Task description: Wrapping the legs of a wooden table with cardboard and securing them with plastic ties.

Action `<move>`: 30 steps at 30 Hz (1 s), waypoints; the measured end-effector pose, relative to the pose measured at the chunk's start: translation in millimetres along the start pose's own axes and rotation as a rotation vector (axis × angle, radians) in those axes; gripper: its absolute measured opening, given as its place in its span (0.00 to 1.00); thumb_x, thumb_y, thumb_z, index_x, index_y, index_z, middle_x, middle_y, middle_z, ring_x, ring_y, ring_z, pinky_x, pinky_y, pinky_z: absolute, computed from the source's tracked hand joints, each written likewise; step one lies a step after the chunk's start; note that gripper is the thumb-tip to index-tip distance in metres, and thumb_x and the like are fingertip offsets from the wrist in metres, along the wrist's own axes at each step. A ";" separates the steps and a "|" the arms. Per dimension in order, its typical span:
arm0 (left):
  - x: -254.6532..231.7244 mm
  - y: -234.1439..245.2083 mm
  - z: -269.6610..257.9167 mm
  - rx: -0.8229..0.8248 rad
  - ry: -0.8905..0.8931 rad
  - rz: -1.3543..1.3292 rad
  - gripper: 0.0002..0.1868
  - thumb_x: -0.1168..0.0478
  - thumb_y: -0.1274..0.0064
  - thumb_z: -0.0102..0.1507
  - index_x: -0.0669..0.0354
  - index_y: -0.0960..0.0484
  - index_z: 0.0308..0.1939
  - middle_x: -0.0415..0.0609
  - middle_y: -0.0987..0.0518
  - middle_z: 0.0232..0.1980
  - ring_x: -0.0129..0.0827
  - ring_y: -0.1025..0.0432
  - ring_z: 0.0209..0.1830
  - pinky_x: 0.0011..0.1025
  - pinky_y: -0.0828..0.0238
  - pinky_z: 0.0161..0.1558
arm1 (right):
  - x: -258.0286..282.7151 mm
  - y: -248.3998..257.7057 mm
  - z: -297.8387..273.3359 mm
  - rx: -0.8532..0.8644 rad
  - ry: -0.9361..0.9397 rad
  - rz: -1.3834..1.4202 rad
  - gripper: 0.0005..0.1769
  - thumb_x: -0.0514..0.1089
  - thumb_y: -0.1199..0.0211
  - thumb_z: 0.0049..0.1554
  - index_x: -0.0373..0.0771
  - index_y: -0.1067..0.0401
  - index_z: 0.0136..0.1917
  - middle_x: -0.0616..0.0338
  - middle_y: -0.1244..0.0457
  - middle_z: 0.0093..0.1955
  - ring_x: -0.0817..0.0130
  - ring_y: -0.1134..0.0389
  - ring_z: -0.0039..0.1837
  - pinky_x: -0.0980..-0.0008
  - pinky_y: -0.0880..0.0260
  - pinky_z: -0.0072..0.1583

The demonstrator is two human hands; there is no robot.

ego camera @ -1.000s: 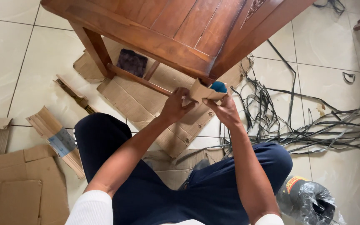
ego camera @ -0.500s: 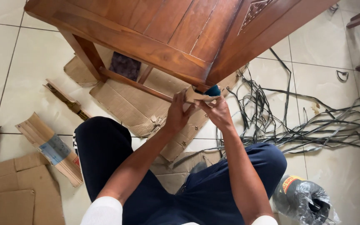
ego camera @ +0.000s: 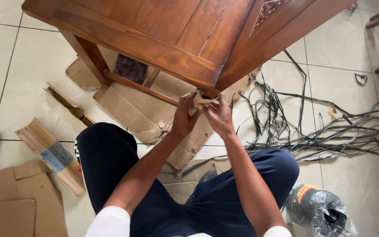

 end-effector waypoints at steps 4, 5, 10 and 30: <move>5.7 -8.9 -1.5 0.027 -0.014 -0.002 0.44 0.68 0.42 0.63 0.62 0.49 0.80 0.66 0.41 0.74 0.59 0.37 0.73 0.43 0.30 0.70 | 32.0 -17.9 -1.9 -0.069 0.204 -0.120 0.34 0.43 0.26 0.57 0.33 0.40 0.69 0.49 0.33 0.64 0.59 0.29 0.67 0.63 0.29 0.67; 8.3 -10.1 -1.1 0.013 -0.002 0.067 0.48 0.67 0.40 0.64 0.62 0.55 0.80 0.72 0.47 0.76 0.64 0.43 0.75 0.45 0.32 0.68 | 36.0 -19.1 -0.8 -0.082 0.204 -0.121 0.36 0.45 0.26 0.55 0.34 0.41 0.69 0.50 0.33 0.62 0.61 0.29 0.65 0.64 0.27 0.66; -5.9 0.3 6.8 -0.026 0.005 0.108 0.59 0.65 0.33 0.59 0.62 0.62 0.81 0.74 0.50 0.76 0.71 0.50 0.76 0.53 0.40 0.70 | 54.2 -23.5 -0.5 -0.176 0.101 -0.271 0.36 0.52 0.25 0.51 0.37 0.38 0.64 0.53 0.30 0.56 0.64 0.25 0.57 0.67 0.21 0.56; -20.4 2.2 12.4 -0.091 -0.024 0.121 0.20 0.59 0.44 0.62 0.64 0.25 0.56 0.62 0.23 0.50 0.62 0.26 0.50 0.48 0.26 0.45 | 33.0 -23.2 -0.8 -0.504 0.133 -0.437 0.44 0.61 0.28 0.52 0.37 0.42 0.71 0.46 0.31 0.58 0.46 0.27 0.58 0.52 0.29 0.58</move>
Point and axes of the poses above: each hand's wrist, its own z-axis towards the middle knuckle, its own y-axis out of the back of the hand, x = y × z, the point moved 8 cm from there along z, towards the middle knuckle
